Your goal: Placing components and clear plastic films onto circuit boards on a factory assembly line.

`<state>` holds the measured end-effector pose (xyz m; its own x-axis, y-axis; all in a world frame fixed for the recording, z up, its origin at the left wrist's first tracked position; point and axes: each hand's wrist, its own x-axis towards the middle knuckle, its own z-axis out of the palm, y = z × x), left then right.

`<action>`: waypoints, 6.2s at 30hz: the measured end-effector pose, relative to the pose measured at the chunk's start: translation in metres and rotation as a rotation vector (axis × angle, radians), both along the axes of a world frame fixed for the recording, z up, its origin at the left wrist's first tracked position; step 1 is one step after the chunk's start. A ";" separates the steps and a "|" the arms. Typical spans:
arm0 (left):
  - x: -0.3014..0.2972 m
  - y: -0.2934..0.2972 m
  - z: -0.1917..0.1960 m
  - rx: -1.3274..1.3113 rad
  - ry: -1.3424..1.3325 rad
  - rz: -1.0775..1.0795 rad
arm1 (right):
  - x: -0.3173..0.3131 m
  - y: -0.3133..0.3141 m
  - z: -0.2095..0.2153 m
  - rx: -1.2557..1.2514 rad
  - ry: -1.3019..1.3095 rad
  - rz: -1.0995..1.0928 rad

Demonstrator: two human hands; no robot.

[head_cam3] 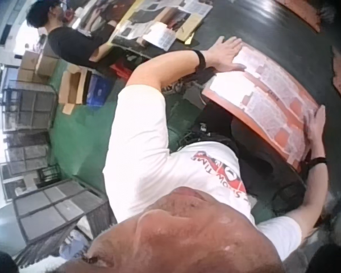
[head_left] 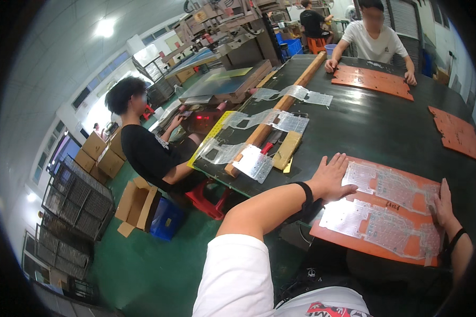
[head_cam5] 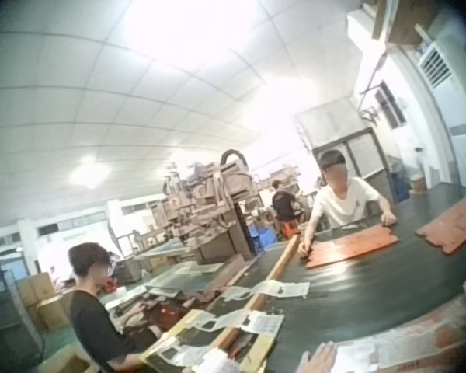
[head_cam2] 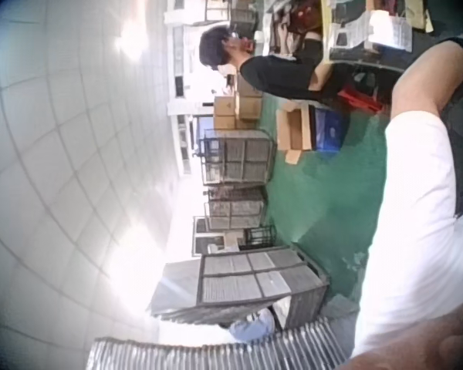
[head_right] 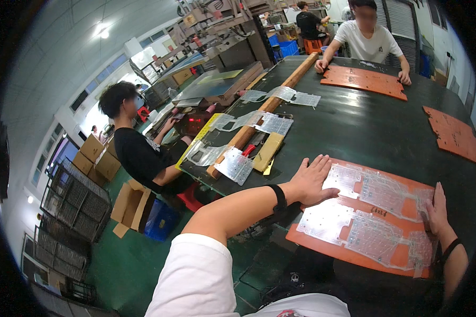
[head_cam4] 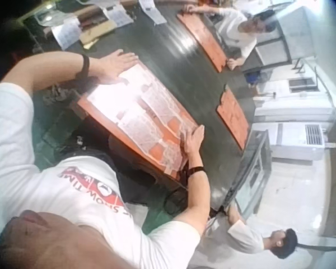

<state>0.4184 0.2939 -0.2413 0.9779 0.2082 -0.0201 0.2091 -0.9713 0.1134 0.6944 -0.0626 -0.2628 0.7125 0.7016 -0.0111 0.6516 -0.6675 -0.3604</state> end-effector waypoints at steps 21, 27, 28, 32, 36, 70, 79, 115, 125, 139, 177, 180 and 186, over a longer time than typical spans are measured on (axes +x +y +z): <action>-0.010 -0.184 0.003 -0.360 -0.183 -0.407 | -0.116 -0.015 0.056 -0.208 0.054 0.119; -0.002 -0.196 -0.011 -0.445 -0.122 -0.421 | -0.155 -0.031 0.051 -0.264 0.007 0.014; -0.010 -0.190 -0.004 -0.391 -0.112 -0.408 | -0.157 -0.034 0.051 -0.299 -0.040 0.021; -0.041 -0.159 -0.007 -0.284 -0.148 -0.321 | -0.162 -0.037 0.045 -0.252 -0.069 -0.024; -0.065 -0.125 -0.021 -0.172 -0.214 -0.212 | -0.162 -0.035 0.045 -0.229 -0.082 -0.055; -0.098 -0.073 -0.033 0.007 -0.366 -0.181 | -0.144 -0.044 0.026 -0.231 -0.199 0.014; -0.084 -0.073 -0.027 -0.152 -0.330 -0.197 | -0.139 -0.070 0.014 -0.150 -0.276 0.044; -0.082 -0.045 -0.029 -0.349 -0.643 0.116 | -0.171 0.306 0.078 -0.337 0.054 0.239; -0.082 -0.043 -0.025 -0.437 -0.621 0.099 | -0.154 0.313 0.080 -0.436 0.102 0.264; -0.084 -0.041 -0.024 -0.430 -0.594 0.073 | -0.032 0.198 0.173 -0.337 0.351 -0.010; -0.058 -0.250 -0.023 -1.219 0.813 -1.229 | -0.168 0.320 0.080 -0.492 0.066 0.179; -0.052 -0.250 -0.022 -1.201 0.853 -1.234 | -0.151 0.316 0.082 -0.408 0.080 0.245; -0.046 -0.246 -0.025 -1.274 0.702 -1.205 | -0.071 0.278 0.138 -0.494 0.294 0.178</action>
<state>0.3722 0.0474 -0.2667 0.3173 -0.9483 0.0051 -0.1054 -0.0299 0.9940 0.6234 0.2157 -0.1243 0.5026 0.6711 -0.5450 0.6886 -0.6919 -0.2170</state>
